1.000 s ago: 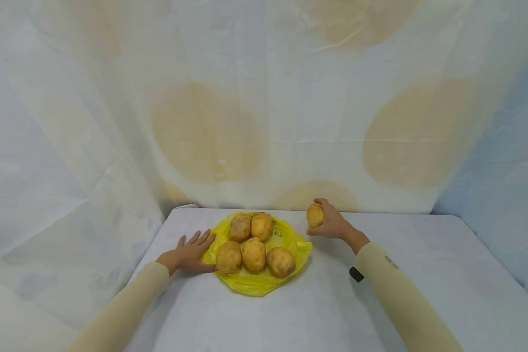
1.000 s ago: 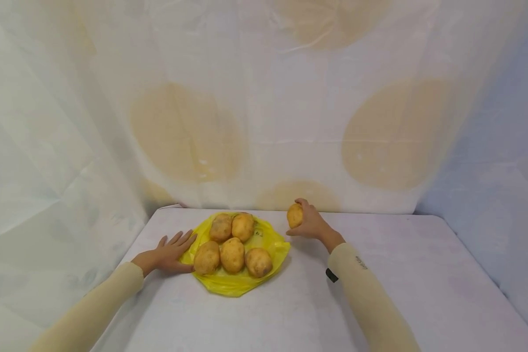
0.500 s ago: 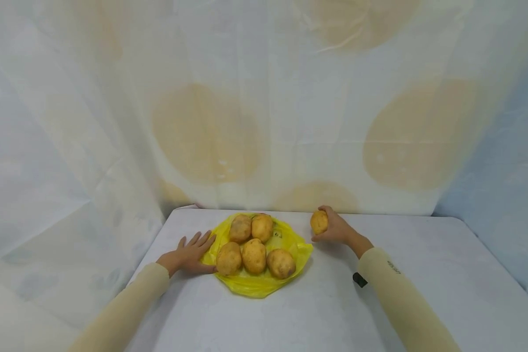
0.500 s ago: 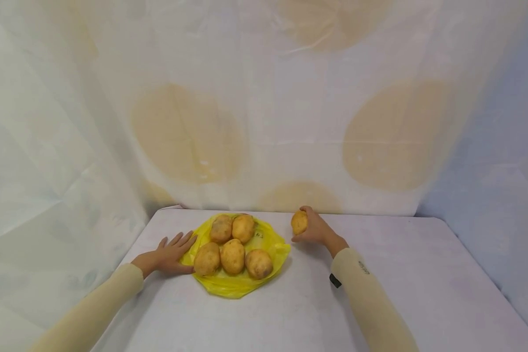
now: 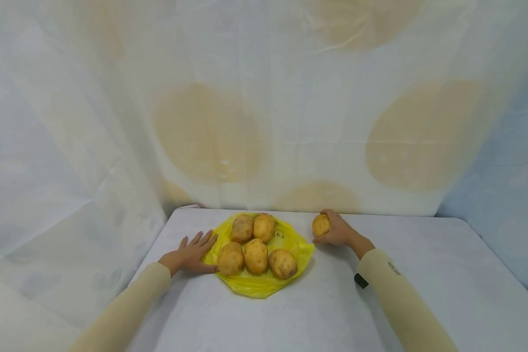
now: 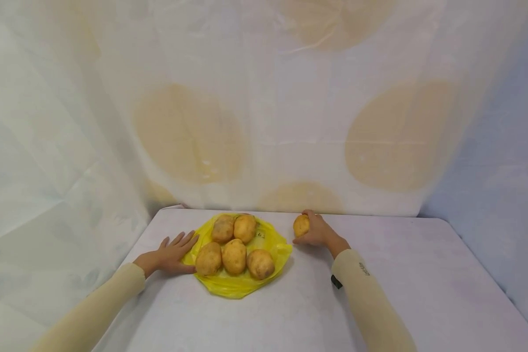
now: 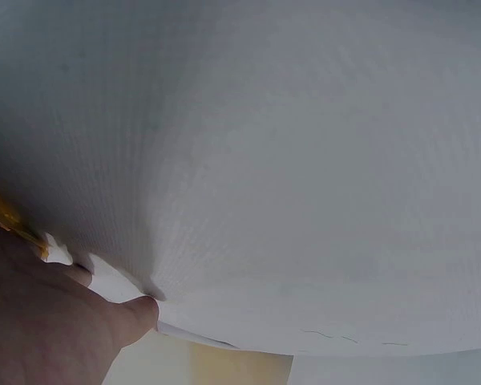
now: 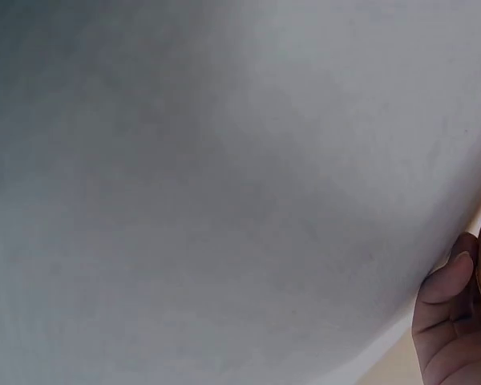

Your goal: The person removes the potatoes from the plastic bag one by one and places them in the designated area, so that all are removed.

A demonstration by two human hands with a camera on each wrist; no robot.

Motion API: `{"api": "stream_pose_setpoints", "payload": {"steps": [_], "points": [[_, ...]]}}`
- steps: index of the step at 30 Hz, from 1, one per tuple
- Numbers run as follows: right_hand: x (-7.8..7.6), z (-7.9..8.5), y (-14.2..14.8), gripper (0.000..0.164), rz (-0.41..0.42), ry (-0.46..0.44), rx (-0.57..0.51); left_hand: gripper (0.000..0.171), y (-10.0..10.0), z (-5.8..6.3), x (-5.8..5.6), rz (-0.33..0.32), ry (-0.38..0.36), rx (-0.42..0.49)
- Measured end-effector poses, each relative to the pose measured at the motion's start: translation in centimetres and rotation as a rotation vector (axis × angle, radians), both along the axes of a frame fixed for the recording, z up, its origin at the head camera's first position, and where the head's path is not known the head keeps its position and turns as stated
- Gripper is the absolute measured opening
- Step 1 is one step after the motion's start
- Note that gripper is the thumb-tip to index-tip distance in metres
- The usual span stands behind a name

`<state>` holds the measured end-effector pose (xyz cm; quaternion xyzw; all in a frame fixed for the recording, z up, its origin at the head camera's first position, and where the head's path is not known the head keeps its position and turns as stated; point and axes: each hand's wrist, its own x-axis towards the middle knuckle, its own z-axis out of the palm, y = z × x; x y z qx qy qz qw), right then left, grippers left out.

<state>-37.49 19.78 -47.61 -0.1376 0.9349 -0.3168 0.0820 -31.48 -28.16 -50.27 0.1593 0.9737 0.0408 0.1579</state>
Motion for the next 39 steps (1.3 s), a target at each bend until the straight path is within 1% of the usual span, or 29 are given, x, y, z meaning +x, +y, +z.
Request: {"api": "stream_pose_setpoints", "payload": {"steps": [3, 4, 9, 16, 22, 31, 36, 39], "points": [[-0.1, -0.1, 0.0, 0.098, -0.009, -0.002, 0.019, 0.115, 0.1, 0.1, 0.0, 0.003, -0.005, 0.011], [-0.1, -0.1, 0.0, 0.098, -0.013, -0.005, 0.021, 0.115, 0.1, 0.1, 0.1, 0.007, -0.011, 0.002], [0.0, -0.2, 0.0, 0.099, -0.026, -0.023, 0.026, 0.112, 0.4, 0.7, 0.5, 0.003, -0.011, 0.005], [0.2, 0.2, -0.1, 0.1, -0.023, -0.04, 0.036, 0.111, 0.6, 1.1, 0.6, 0.003, -0.008, 0.009], [0.3, 0.2, -0.2, 0.102, -0.018, -0.044, 0.046, 0.111, 0.5, 1.2, 0.7, 0.002, -0.01, 0.01], [0.0, 0.1, 0.1, 0.105, -0.006, -0.033, 0.008, 0.11, 0.5, 1.2, 0.6, -0.004, 0.002, 0.016], [0.0, 0.0, 0.1, 0.107, -0.006, -0.053, 0.008, 0.112, 0.4, 1.0, 0.5, -0.003, -0.012, 0.029], [0.0, -0.1, 0.2, 0.108, -0.007, -0.053, 0.004, 0.113, 0.2, 0.5, 0.3, 0.0, -0.016, 0.034]]}}
